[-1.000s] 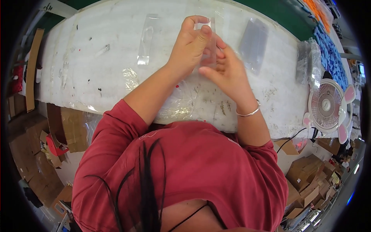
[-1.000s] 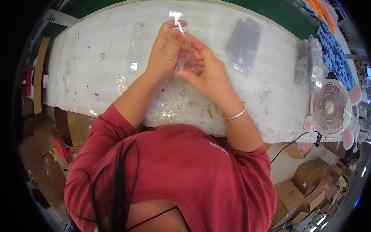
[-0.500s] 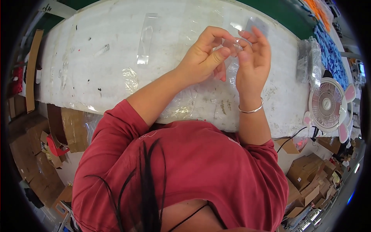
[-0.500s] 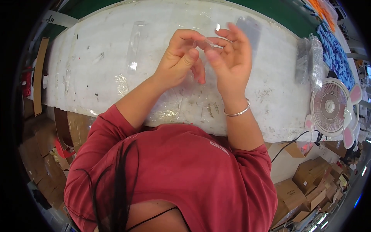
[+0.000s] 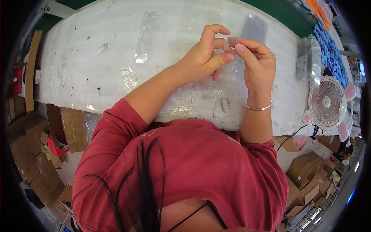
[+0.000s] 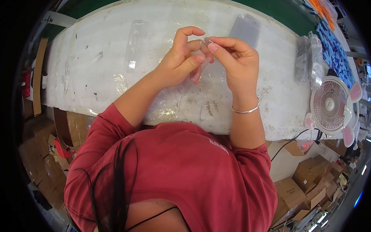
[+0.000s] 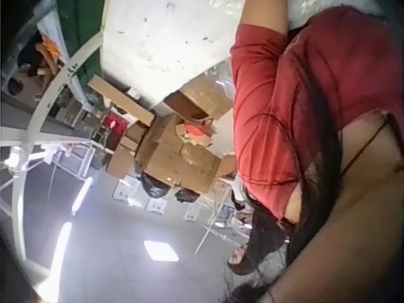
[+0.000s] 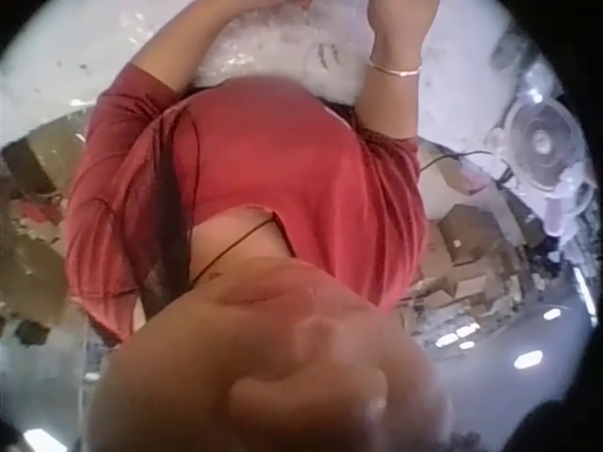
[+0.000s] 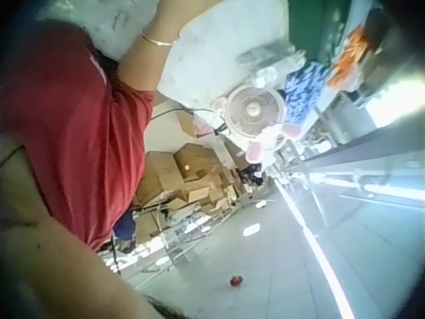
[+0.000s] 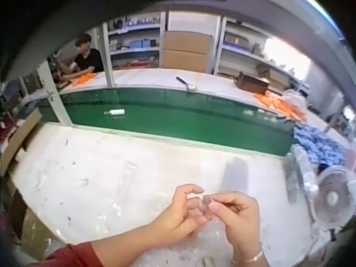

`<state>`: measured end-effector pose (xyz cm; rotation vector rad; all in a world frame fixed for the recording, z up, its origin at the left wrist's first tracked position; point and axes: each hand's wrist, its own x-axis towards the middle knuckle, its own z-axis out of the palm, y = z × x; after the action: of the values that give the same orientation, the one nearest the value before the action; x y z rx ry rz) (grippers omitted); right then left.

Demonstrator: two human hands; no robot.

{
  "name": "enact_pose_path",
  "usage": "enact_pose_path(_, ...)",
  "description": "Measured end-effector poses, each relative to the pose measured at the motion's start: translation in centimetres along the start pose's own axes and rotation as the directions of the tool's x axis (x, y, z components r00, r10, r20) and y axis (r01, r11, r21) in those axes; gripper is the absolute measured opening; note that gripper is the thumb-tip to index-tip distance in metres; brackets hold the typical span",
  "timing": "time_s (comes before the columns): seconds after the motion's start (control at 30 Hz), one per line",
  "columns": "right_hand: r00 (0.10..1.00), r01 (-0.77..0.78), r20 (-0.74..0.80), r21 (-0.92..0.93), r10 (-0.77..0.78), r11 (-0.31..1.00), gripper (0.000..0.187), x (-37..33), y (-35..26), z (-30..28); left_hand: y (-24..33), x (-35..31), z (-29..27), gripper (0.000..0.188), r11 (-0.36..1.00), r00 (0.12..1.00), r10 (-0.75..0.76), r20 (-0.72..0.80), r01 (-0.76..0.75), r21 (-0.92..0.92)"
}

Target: Wrapping metal components in plastic film and placing them into plastic bags.

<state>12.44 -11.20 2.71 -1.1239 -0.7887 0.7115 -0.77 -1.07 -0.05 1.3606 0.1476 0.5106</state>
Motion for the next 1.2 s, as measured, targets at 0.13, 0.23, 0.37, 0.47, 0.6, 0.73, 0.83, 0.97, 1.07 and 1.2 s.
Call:
enact_pose_path(0.13,0.999,0.008,0.037,0.030,-0.009,1.000,0.015,0.1,-0.2,-0.2,0.0,0.0,-0.1,0.047,0.999,1.000,0.000,0.030,-0.001,0.033)
enact_pose_path(0.23,0.994,0.083,0.079,-0.025,-0.081,0.996,0.015,0.1,-0.3,-0.3,0.3,0.0,-0.1,0.047,0.999,0.999,-0.029,0.029,0.028,0.033)
enact_pose_path(0.37,1.000,-0.006,0.028,-0.003,0.006,1.000,0.015,-0.1,-0.7,-0.1,0.3,0.0,-0.1,0.047,0.998,0.998,-0.046,0.036,0.044,0.041)
enact_pose_path(0.47,0.999,-0.032,0.025,-0.005,0.032,0.999,0.015,-0.2,-0.6,-0.3,0.2,0.1,-0.1,0.047,0.998,0.998,-0.048,0.041,0.046,0.050)
enact_pose_path(0.6,0.997,-0.019,0.070,-0.036,0.022,0.999,0.015,-0.2,-0.4,-0.6,0.2,0.2,-0.2,0.047,0.997,0.998,-0.038,0.050,0.035,0.072)
enact_pose_path(0.73,0.985,0.132,0.128,-0.095,-0.120,0.987,0.021,-0.3,-0.3,0.6,1.3,0.1,-0.3,0.049,0.992,0.998,-0.057,-0.028,0.054,-0.111)
enact_pose_path(0.83,0.952,0.306,0.124,-0.449,-0.281,0.840,0.026,0.0,0.5,0.5,1.7,0.6,-1.1,0.048,0.985,0.991,-0.072,-0.108,0.054,-0.162)
enact_pose_path(0.97,0.925,0.105,-0.038,-0.931,-0.379,0.349,0.035,1.6,2.0,-2.1,2.4,1.3,-4.9,0.053,0.849,0.896,-0.055,-0.440,0.274,0.452)
enact_pose_path(1.07,0.949,-0.315,-0.304,-0.934,0.085,0.170,0.029,2.9,1.7,-4.3,3.1,1.0,-8.1,0.056,0.510,0.839,-0.032,-0.544,0.481,0.713)
enact_pose_path(1.2,0.974,-0.126,-0.162,-0.968,-0.157,0.215,0.027,2.4,1.7,-3.8,2.5,0.6,-9.3,0.058,0.162,0.831,0.342,-0.438,0.406,0.899)
